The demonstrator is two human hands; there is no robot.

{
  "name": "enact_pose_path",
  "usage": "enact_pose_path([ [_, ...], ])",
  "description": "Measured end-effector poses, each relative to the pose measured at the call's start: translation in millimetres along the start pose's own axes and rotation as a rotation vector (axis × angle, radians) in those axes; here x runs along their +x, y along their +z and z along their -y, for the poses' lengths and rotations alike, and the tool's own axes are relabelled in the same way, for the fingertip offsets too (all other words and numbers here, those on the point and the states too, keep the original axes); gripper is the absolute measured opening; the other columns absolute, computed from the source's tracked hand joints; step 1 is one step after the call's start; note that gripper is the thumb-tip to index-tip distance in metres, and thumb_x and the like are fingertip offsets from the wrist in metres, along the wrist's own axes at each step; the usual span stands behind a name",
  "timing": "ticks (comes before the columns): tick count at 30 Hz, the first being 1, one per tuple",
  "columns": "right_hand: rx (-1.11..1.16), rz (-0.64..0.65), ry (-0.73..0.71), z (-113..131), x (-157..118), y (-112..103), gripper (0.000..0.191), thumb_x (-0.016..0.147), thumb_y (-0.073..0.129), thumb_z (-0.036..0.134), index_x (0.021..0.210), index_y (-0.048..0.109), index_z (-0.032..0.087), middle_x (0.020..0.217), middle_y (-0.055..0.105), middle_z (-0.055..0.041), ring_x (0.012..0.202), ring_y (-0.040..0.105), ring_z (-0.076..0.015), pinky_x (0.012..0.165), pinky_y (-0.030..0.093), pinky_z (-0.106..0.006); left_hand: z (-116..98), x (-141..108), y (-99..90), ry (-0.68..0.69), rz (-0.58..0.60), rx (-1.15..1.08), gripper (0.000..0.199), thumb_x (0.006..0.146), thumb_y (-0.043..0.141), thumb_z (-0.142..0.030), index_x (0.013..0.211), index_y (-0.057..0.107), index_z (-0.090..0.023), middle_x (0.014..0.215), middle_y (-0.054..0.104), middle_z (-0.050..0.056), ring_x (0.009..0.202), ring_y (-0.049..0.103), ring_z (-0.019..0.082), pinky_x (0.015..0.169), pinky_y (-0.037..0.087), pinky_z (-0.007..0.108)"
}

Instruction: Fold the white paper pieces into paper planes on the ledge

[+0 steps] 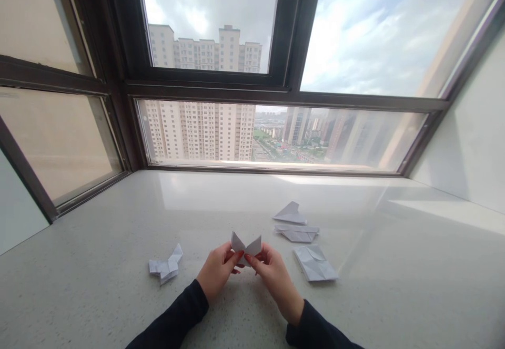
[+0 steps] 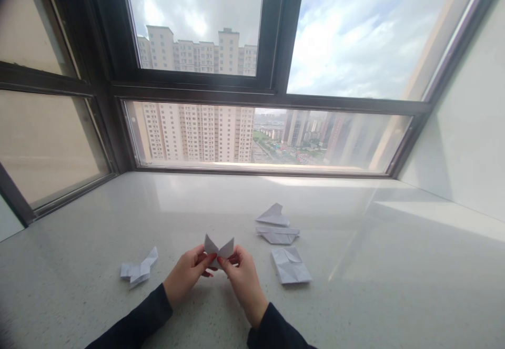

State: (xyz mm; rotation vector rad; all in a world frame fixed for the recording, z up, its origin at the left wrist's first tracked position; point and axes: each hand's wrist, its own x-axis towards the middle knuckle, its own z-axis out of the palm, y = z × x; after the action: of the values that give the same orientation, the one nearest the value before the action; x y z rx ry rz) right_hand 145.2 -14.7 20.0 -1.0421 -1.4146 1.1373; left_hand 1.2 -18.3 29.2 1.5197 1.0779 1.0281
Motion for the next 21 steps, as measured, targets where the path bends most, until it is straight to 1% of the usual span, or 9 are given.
enact_pose_path([
  [3, 0.027, -0.005, 0.002, 1.2, -0.1, -0.1, 0.033, 0.063, 0.062, 0.045, 0.075, 0.058, 0.015, 0.064, 0.060, -0.0033, 0.057, 0.052, -0.0165, 0.048, 0.037, -0.025, -4.9, -2.0, -3.0, 0.098, -0.014, 0.279, 0.026, 0.078, 0.044, -0.034, 0.091, 0.055, -0.014, 0.080, 0.065, 0.009, 0.077, 0.061, 0.020, 0.063, 0.048, 0.029],
  [7, 0.025, -0.046, -0.032, 1.8, 2.0, -3.1, 0.031, 0.063, 0.062, 0.043, 0.073, 0.058, 0.014, 0.063, 0.060, -0.0027, 0.057, 0.052, -0.0161, 0.052, 0.038, -0.026, -22.7, -10.3, -10.5, 0.161, -0.039, 0.850, 0.037, 0.074, 0.046, -0.018, 0.110, 0.049, -0.014, 0.114, 0.054, 0.015, 0.107, 0.047, 0.025, 0.087, 0.037, 0.039],
  [8, 0.023, -0.054, -0.033, 1.8, 2.5, -3.8, 0.030, 0.063, 0.062, 0.043, 0.072, 0.058, 0.014, 0.062, 0.059, -0.0024, 0.057, 0.051, -0.0157, 0.051, 0.037, -0.025, -28.5, -13.4, -13.6, 0.105, -0.094, 1.043, 0.041, 0.072, 0.048, -0.013, 0.112, 0.049, -0.014, 0.121, 0.049, 0.017, 0.112, 0.041, 0.028, 0.090, 0.032, 0.044],
  [10, 0.024, -0.062, -0.029, 1.6, 3.1, -4.9, 0.030, 0.064, 0.061, 0.042, 0.072, 0.057, 0.014, 0.061, 0.059, -0.0020, 0.055, 0.050, -0.0149, 0.050, 0.036, -0.025, -40.2, -19.9, -21.7, -0.153, -0.300, 1.391, 0.041, 0.069, 0.046, -0.005, 0.109, 0.052, -0.007, 0.123, 0.043, 0.024, 0.115, 0.036, 0.037, 0.088, 0.027, 0.054],
  [11, 0.030, -0.064, -0.026, 1.5, 3.2, -5.2, 0.029, 0.064, 0.061, 0.042, 0.072, 0.057, 0.014, 0.061, 0.058, -0.0018, 0.054, 0.050, -0.0145, 0.049, 0.035, -0.024, -45.4, -22.9, -26.6, -0.280, -0.337, 1.483, 0.040, 0.069, 0.045, -0.005, 0.109, 0.052, -0.002, 0.121, 0.042, 0.029, 0.110, 0.039, 0.041, 0.083, 0.031, 0.055],
  [14, 0.055, -0.068, -0.008, 1.8, 2.7, -5.1, 0.029, 0.063, 0.061, 0.041, 0.071, 0.056, 0.015, 0.058, 0.057, -0.0011, 0.052, 0.049, -0.0137, 0.046, 0.034, -0.023, -55.2, -28.9, -42.4, -0.495, -0.210, 1.489, 0.040, 0.071, 0.037, 0.000, 0.108, 0.051, 0.005, 0.103, 0.053, 0.036, 0.087, 0.058, 0.038, 0.064, 0.043, 0.044],
  [16, 0.068, -0.070, 0.005, 2.6, 2.1, -4.8, 0.029, 0.062, 0.061, 0.041, 0.070, 0.055, 0.015, 0.057, 0.056, -0.0005, 0.051, 0.048, -0.0131, 0.045, 0.033, -0.023, -57.0, -30.0, -51.0, -0.517, -0.122, 1.457, 0.033, 0.070, 0.036, 0.003, 0.091, 0.062, 0.000, 0.085, 0.063, 0.029, 0.076, 0.063, 0.033, 0.060, 0.045, 0.038],
  [18, 0.078, -0.072, 0.020, 3.7, 1.5, -4.3, 0.029, 0.062, 0.062, 0.041, 0.070, 0.054, 0.015, 0.056, 0.055, 0.0000, 0.051, 0.047, -0.0127, 0.043, 0.033, -0.022, -57.0, -29.4, -56.3, -0.501, -0.088, 1.455, 0.032, 0.069, 0.036, 0.005, 0.077, 0.066, -0.004, 0.080, 0.066, 0.024, 0.074, 0.063, 0.030, 0.060, 0.045, 0.036],
  [21, 0.102, -0.078, 0.042, 4.6, 0.9, -3.5, 0.029, 0.061, 0.062, 0.041, 0.070, 0.053, 0.015, 0.056, 0.054, 0.0004, 0.050, 0.047, -0.0125, 0.042, 0.032, -0.021, -59.0, -26.3, -58.5, -0.463, -0.087, 1.466, 0.035, 0.067, 0.035, 0.007, 0.074, 0.066, -0.006, 0.078, 0.067, 0.022, 0.075, 0.063, 0.030, 0.059, 0.045, 0.035],
])
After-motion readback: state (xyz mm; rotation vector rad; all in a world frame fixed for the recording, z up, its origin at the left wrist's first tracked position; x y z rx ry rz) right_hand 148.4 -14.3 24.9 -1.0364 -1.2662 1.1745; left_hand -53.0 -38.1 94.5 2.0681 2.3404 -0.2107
